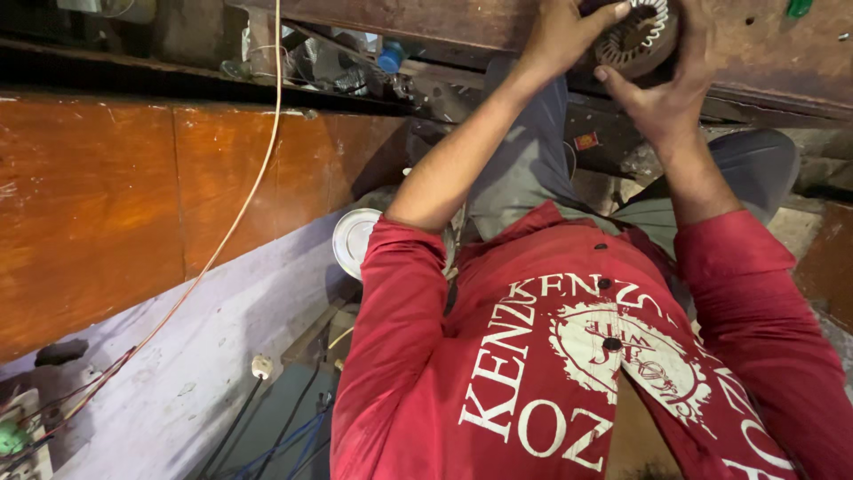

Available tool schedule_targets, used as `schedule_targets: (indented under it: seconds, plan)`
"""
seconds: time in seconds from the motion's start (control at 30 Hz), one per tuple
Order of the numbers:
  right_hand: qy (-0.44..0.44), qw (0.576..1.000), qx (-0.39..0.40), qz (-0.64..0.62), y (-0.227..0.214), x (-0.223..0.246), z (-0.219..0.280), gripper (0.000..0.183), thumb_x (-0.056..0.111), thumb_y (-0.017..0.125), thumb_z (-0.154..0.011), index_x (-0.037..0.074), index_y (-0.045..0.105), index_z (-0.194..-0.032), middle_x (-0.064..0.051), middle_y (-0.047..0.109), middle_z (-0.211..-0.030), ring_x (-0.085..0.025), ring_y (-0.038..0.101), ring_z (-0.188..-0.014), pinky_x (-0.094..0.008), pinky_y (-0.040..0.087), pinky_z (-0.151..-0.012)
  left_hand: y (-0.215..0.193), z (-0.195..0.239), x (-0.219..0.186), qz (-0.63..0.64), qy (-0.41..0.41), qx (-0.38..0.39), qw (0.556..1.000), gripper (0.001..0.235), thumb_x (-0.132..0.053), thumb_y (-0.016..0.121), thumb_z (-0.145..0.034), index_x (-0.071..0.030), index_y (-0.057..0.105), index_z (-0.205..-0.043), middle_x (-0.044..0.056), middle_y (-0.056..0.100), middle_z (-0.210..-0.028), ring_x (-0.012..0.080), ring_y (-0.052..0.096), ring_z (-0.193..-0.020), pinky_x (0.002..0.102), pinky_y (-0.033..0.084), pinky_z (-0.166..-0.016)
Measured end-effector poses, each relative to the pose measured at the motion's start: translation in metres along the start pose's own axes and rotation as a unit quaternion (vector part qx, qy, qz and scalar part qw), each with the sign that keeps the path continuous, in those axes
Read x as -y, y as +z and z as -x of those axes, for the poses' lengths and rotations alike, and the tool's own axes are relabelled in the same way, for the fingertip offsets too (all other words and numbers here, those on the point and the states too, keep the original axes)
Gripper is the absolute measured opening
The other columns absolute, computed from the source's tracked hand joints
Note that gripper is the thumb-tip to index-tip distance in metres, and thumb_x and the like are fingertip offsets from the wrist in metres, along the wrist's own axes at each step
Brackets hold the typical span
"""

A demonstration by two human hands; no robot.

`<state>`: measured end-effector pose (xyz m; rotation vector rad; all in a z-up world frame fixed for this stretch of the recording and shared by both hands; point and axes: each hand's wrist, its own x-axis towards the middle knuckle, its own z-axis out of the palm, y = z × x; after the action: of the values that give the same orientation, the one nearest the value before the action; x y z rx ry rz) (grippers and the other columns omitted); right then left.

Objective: The person inserts small white plastic spacers into the slots of a cylindrical stator core held in their hands. They repeatedly pick up spacers from the table and place them into the stator, rotating the core as needed to access different slots.

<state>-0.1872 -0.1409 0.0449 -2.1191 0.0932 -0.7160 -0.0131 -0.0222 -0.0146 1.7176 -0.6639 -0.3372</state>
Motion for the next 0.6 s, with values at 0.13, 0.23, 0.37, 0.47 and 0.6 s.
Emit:
schedule_targets:
  seconds: [0.13,0.23,0.37,0.47,0.6]
  plan:
    - [-0.014,1.000,-0.007,0.018,-0.001,0.001,-0.001,0.093,0.022,0.102,-0.088,0.005,0.042,-0.157,-0.017,0.054,-0.152,-0.034,0.057,-0.141,-0.042,0.048,-0.121,-0.003,0.006,-0.008,0.052,-0.016,0.006,0.998,0.027,-0.024,0.081,-0.085,-0.004,0.078,-0.103,0.010,0.085,-0.094,0.0192,0.083,-0.084,0.034,0.066,-0.077]
    - [-0.012,1.000,-0.009,0.010,0.000,-0.001,0.001,0.092,0.021,0.102,-0.089,0.005,0.042,-0.157,-0.016,0.054,-0.151,-0.034,0.058,-0.141,-0.042,0.049,-0.121,-0.003,0.016,-0.017,-0.026,-0.017,-0.019,0.999,0.030,-0.024,0.085,-0.079,-0.004,0.077,-0.100,0.010,0.083,-0.089,0.0189,0.082,-0.080,0.032,0.065,-0.073]
    - [-0.018,1.000,-0.015,0.015,0.001,-0.004,0.001,0.094,0.024,0.102,-0.089,0.004,0.042,-0.158,-0.018,0.053,-0.154,-0.035,0.057,-0.143,-0.043,0.048,-0.123,0.004,0.019,-0.029,-0.056,-0.011,-0.051,0.997,0.026,-0.023,0.084,-0.080,-0.005,0.076,-0.098,0.009,0.082,-0.089,0.0188,0.081,-0.081,0.033,0.064,-0.075]
    - [-0.019,0.999,-0.019,0.022,0.000,-0.007,0.005,0.097,0.030,0.102,-0.089,0.003,0.039,-0.159,-0.021,0.050,-0.156,-0.036,0.055,-0.145,-0.044,0.047,-0.124,0.009,0.021,-0.025,-0.051,-0.002,-0.059,0.997,0.027,-0.023,0.083,-0.080,-0.006,0.075,-0.099,0.008,0.080,-0.091,0.0191,0.081,-0.082,0.033,0.064,-0.076]
    - [-0.001,1.000,-0.009,0.027,0.006,-0.024,0.009,0.098,0.032,0.101,-0.087,0.004,0.041,-0.160,-0.019,0.052,-0.155,-0.035,0.056,-0.144,-0.044,0.048,-0.124,0.009,0.016,-0.001,-0.065,0.018,-0.057,0.996,0.030,-0.027,0.083,-0.081,-0.006,0.075,-0.101,0.009,0.079,-0.095,0.0220,0.079,-0.089,0.035,0.062,-0.082]
